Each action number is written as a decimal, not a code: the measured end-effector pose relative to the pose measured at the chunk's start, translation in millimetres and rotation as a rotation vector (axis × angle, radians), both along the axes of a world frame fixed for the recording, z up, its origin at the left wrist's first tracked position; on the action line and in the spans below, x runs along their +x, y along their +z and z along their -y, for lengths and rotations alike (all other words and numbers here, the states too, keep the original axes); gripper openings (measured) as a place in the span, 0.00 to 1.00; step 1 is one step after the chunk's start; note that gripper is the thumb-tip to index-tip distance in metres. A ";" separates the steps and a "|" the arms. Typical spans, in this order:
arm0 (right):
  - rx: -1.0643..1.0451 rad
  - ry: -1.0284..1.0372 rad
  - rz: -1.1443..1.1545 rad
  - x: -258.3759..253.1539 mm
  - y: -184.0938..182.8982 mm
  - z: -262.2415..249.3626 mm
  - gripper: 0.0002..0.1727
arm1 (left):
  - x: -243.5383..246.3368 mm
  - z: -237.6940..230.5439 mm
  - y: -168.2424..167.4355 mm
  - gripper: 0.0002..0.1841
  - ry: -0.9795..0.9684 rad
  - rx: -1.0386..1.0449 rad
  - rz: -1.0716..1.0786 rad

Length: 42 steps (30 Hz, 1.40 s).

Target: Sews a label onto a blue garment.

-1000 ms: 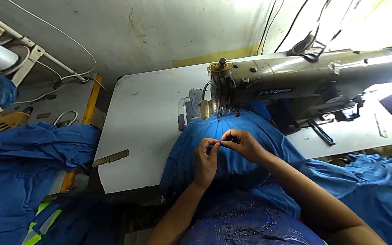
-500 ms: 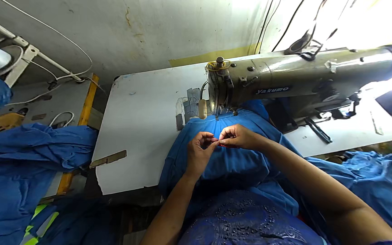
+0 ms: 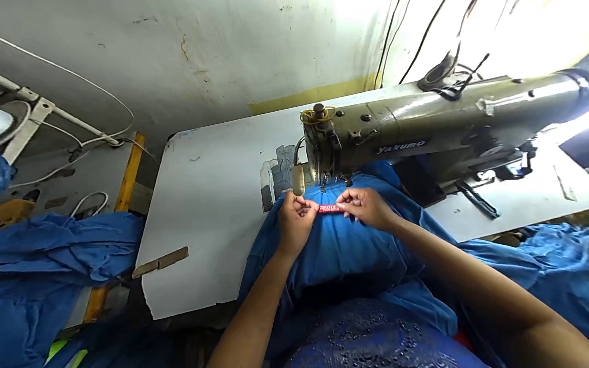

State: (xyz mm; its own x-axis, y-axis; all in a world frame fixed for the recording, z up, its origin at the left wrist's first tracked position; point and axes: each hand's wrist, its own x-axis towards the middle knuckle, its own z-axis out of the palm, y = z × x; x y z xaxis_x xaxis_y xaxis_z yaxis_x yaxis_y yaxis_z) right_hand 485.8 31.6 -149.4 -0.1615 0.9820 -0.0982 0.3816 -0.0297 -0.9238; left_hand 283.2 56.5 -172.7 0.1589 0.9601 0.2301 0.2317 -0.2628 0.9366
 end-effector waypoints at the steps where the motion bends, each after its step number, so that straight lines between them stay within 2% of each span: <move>1: 0.034 -0.032 0.044 0.7 -4.2 -10.4 0.09 | 4.1 -10.0 -3.0 0.12 0.014 0.042 -0.042; 5: 0.210 -0.111 0.207 3.2 -24.3 -42.6 0.06 | 13.5 -34.7 -18.6 0.09 0.084 0.225 -0.292; 8: 0.222 -0.148 0.212 1.6 -32.4 -45.5 0.09 | 13.5 -36.2 -27.9 0.07 0.125 0.281 -0.371; 13: 0.168 -0.231 0.145 -3.8 -31.5 -42.2 0.08 | 12.2 -36.7 -30.2 0.07 0.137 0.271 -0.301; 17: 0.092 -0.275 0.247 -12.5 -19.6 -45.4 0.13 | 11.5 -41.5 -26.5 0.13 0.181 0.144 -0.224; 20: 0.082 -0.268 0.293 -13.2 -18.9 -46.5 0.13 | 10.8 -42.9 -24.9 0.13 0.178 0.114 -0.237; 28: 0.168 -0.317 0.274 -14.7 -27.4 -44.0 0.12 | 6.9 -43.4 -18.9 0.13 0.125 0.076 -0.252; 35: 0.341 -0.336 0.352 -17.2 -34.1 -39.6 0.12 | 3.7 -44.0 -17.8 0.06 0.060 0.122 -0.308; 39: 0.472 -0.308 0.418 -19.4 -34.6 -33.9 0.12 | 0.4 -45.6 -7.8 0.03 -0.018 0.107 -0.450; 42: 0.597 -0.150 0.482 -17.6 -40.1 -23.3 0.10 | 4.2 -40.5 -0.6 0.07 -0.082 0.221 -0.714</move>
